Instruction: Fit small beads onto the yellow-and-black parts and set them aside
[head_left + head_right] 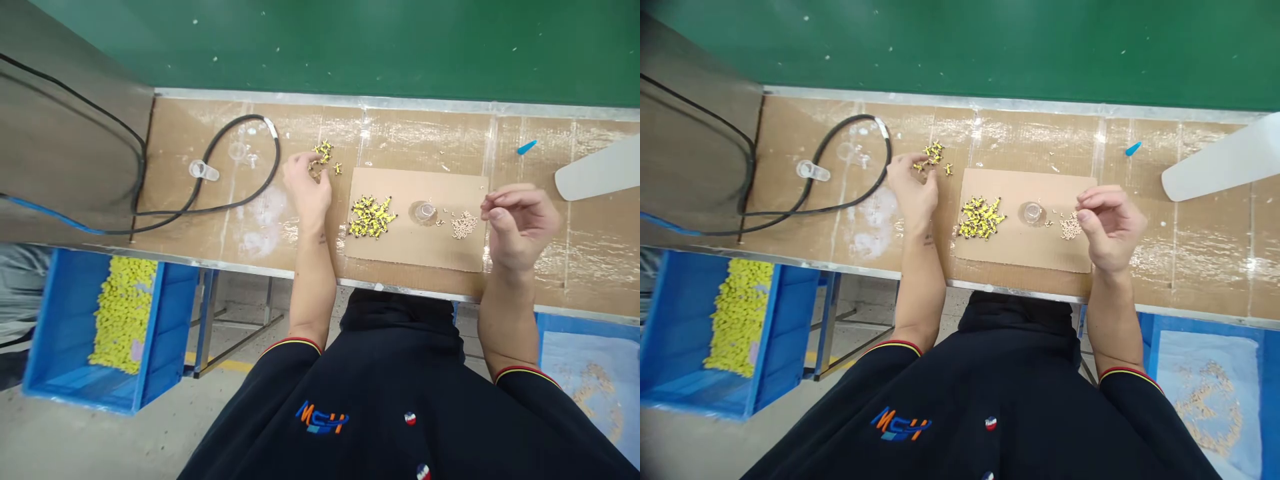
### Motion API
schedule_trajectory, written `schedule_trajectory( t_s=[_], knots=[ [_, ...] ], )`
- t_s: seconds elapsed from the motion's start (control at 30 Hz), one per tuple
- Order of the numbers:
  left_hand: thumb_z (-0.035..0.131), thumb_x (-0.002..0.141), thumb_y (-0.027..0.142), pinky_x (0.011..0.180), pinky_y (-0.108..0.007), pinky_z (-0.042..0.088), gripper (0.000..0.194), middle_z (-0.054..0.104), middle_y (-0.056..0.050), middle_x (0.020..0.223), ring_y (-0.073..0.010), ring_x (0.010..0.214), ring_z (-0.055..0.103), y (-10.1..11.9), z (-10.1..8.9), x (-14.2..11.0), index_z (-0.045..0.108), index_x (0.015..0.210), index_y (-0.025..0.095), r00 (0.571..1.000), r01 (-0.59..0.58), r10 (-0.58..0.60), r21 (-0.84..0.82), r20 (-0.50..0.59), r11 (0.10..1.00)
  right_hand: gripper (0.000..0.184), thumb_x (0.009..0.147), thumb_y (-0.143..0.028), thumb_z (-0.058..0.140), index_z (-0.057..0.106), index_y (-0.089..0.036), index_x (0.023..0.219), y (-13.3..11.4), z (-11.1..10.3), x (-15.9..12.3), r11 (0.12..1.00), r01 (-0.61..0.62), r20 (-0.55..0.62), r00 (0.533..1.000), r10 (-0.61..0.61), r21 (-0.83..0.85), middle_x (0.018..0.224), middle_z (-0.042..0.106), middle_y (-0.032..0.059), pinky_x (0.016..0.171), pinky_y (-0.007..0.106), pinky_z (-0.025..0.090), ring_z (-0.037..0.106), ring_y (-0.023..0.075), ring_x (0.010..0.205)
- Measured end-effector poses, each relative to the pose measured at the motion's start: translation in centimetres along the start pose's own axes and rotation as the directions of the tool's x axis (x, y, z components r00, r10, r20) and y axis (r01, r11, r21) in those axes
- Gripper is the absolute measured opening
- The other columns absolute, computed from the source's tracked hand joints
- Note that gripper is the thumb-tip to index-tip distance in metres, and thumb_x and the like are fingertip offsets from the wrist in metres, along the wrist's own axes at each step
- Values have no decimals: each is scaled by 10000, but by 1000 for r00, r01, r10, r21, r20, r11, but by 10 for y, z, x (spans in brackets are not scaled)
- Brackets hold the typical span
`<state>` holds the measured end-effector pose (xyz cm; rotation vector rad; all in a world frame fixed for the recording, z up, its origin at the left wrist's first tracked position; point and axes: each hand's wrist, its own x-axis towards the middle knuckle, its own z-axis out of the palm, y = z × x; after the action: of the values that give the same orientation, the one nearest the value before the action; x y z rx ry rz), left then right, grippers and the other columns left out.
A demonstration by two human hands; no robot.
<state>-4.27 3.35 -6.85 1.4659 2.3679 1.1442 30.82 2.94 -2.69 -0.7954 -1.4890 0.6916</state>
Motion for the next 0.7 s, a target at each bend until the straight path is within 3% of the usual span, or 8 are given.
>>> schedule_trajectory(
  t_s=[0.07,0.17,0.23,0.3,0.37,0.4,0.5,0.7],
  knots=[
    [650,878,170,1091,-456,498,224,714,-90,1213,-262,1204,648,-1,-3,0,678,1092,229,998,-56,56,-55,-14,997,97,884,-347,775,707,-278,888,0,-9,5,987,11,-6,1000,-12,-161,811,672,6,635,355,517,655,175,719],
    [590,914,245,980,-402,542,207,737,-74,1177,-224,1106,679,9,-11,-6,678,1100,231,967,-193,215,-156,137,969,94,875,-327,747,722,-260,937,3,-24,9,893,-13,193,975,112,-451,856,709,22,656,363,524,639,181,721],
    [607,881,279,1011,-402,541,222,753,-61,1147,-222,1108,680,20,-15,-12,712,1070,229,869,-305,373,-241,324,921,157,854,-328,754,744,-251,991,6,-32,9,817,13,367,898,244,-576,932,740,52,766,408,556,663,221,830],
    [654,846,340,1107,-437,511,284,746,-68,1214,-247,1183,668,29,-18,-18,747,1089,224,728,-373,477,-299,493,878,169,857,-316,737,772,-253,1010,11,-37,8,774,55,482,809,336,-631,1012,752,77,902,469,555,661,265,959],
    [655,862,394,1176,-494,462,357,718,-91,1298,-285,1270,634,37,-17,-22,761,1156,222,624,-395,488,-293,610,871,185,862,-316,728,793,-237,1016,15,-39,7,751,71,544,734,406,-656,1028,741,99,958,499,539,640,288,1001],
    [641,879,407,1193,-521,441,375,702,-102,1326,-302,1302,615,39,-16,-24,762,1183,222,594,-401,474,-272,649,875,181,863,-317,727,801,-229,1004,16,-39,6,742,72,558,708,433,-667,1026,733,106,967,502,533,633,291,1006],
    [608,911,388,1199,-544,422,365,692,-117,1319,-315,1319,596,44,-10,-28,770,1189,217,559,-413,438,-222,704,883,153,868,-303,720,807,-219,962,18,-35,6,727,74,585,651,484,-683,995,723,111,961,490,522,626,290,990],
    [558,923,308,1111,-474,479,303,759,-117,1159,-280,1162,671,51,-4,-30,768,1099,179,560,-450,447,-196,698,871,164,923,-243,614,735,-207,818,16,-27,8,706,115,621,589,518,-698,902,736,102,924,462,485,636,284,930]
  ],
)
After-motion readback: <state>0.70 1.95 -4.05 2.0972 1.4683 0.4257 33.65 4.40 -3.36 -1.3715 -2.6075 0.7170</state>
